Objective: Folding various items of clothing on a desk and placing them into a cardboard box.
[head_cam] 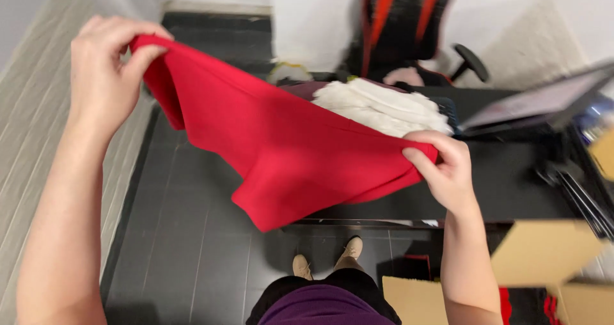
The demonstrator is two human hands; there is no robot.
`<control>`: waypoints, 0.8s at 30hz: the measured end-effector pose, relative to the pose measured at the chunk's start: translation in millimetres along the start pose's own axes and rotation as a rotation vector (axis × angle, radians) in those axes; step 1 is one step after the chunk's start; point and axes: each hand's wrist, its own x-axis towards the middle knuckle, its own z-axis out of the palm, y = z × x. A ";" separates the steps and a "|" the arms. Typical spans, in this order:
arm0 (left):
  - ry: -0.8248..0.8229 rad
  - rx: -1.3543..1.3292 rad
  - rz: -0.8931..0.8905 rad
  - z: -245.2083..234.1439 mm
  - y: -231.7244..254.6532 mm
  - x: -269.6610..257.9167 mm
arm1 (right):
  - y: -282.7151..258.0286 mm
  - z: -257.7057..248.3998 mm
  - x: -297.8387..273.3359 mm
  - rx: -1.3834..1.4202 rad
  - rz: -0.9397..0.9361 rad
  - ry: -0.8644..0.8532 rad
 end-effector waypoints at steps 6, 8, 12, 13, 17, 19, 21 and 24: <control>0.083 0.077 0.375 93.9 54.6 124.6 | -10.6 -71.4 -65.0 -0.061 0.093 0.186; -0.007 -0.164 0.296 127.6 92.4 155.5 | -3.2 -97.6 -89.5 -0.087 0.112 0.248; -0.205 -0.475 0.235 206.3 148.9 218.7 | 15.1 -147.7 -136.2 -0.066 0.270 0.395; -0.220 -0.497 0.257 233.5 161.4 232.2 | 19.5 -158.9 -144.9 -0.083 0.288 0.419; -0.286 -0.686 0.339 325.0 223.8 279.8 | 32.2 -198.0 -171.8 -0.122 0.397 0.490; -0.337 -0.771 0.362 369.3 250.8 302.1 | 41.9 -212.7 -174.9 -0.142 0.398 0.515; -0.247 -0.681 0.583 411.6 283.5 320.5 | 53.8 -231.8 -182.9 -0.172 0.465 0.621; -0.189 -0.678 0.663 473.7 325.3 343.3 | 63.1 -254.1 -183.0 -0.275 0.444 0.752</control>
